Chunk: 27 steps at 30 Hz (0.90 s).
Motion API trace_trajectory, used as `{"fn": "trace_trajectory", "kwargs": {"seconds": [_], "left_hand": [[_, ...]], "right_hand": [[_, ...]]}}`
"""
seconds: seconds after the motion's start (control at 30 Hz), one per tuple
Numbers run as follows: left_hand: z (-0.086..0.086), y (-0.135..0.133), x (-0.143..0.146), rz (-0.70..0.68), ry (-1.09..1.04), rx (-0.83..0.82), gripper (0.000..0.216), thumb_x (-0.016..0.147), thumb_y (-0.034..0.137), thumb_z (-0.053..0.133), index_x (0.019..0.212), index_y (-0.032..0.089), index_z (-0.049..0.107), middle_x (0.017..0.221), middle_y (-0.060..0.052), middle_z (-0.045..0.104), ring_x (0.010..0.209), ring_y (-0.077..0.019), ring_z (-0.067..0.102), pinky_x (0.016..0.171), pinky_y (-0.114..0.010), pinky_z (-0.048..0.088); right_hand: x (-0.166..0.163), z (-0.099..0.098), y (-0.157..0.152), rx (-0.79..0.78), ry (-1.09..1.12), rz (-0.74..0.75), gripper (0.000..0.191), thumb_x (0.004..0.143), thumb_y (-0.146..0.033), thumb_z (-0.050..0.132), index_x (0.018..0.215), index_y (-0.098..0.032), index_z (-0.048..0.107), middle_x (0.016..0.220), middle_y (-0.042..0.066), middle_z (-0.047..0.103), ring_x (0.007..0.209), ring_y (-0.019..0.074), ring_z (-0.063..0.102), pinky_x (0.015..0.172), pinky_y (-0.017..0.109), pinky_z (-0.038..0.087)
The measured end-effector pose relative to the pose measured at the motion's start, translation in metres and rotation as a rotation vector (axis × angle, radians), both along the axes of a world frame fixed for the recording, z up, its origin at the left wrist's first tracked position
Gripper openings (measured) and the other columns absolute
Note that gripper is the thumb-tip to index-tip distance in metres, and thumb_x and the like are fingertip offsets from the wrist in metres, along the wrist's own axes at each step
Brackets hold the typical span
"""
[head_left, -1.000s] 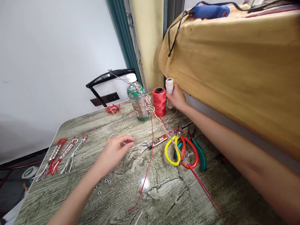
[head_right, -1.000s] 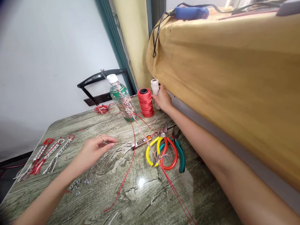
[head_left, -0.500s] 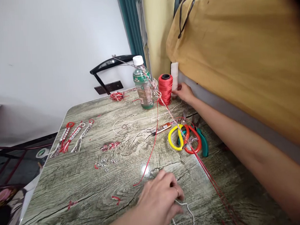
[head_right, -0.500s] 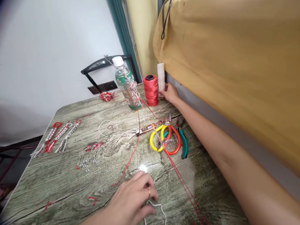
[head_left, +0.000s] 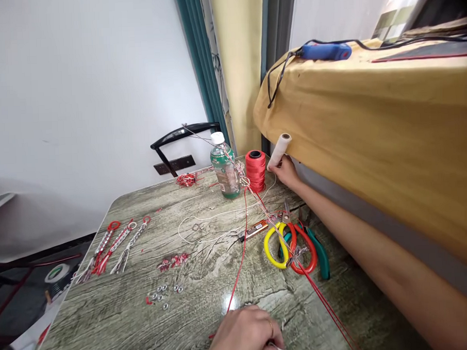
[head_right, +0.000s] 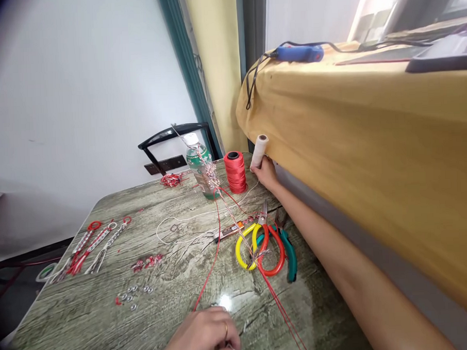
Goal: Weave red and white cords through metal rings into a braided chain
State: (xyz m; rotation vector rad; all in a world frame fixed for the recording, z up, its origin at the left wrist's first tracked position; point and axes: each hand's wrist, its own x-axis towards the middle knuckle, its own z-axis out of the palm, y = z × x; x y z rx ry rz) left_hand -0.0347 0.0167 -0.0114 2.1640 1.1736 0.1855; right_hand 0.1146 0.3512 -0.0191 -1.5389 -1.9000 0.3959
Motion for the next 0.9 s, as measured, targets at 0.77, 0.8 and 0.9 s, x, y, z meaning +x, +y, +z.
{"fn": "trace_trajectory", "kwargs": {"seconds": [0.77, 0.8, 0.9], "left_hand": [[0.021, 0.011, -0.008, 0.216, -0.27, -0.325, 0.018, 0.072, 0.027, 0.061, 0.081, 0.015, 0.071, 0.061, -0.003, 0.067, 0.054, -0.0105, 0.057, 0.05, -0.02, 0.04], [0.032, 0.014, -0.01, 0.319, -0.297, -0.372, 0.017, 0.07, 0.028, 0.062, 0.078, 0.015, 0.071, 0.058, -0.002, 0.064, 0.052, -0.01, 0.055, 0.047, -0.02, 0.039], [0.067, 0.025, -0.015, 0.538, -0.451, -0.45, 0.015, 0.069, 0.027, 0.061, 0.07, 0.014, 0.068, 0.048, 0.003, 0.053, 0.044, -0.0083, 0.05, 0.044, -0.02, 0.039]], "right_hand": [[-0.009, 0.032, -0.014, 0.006, -0.264, 0.227, 0.025, 0.086, -0.028, 0.048, 0.107, -0.016, 0.053, 0.108, 0.007, 0.055, 0.091, 0.0164, 0.055, 0.077, 0.036, 0.047], [-0.007, 0.039, -0.019, 0.037, -0.221, 0.196, 0.024, 0.086, -0.029, 0.047, 0.105, -0.016, 0.054, 0.107, 0.007, 0.055, 0.091, 0.017, 0.055, 0.078, 0.037, 0.046], [0.001, 0.067, -0.053, 0.154, -0.053, 0.084, 0.031, 0.09, -0.034, 0.034, 0.098, -0.014, 0.056, 0.097, 0.011, 0.059, 0.091, 0.0214, 0.056, 0.079, 0.039, 0.045]]}}
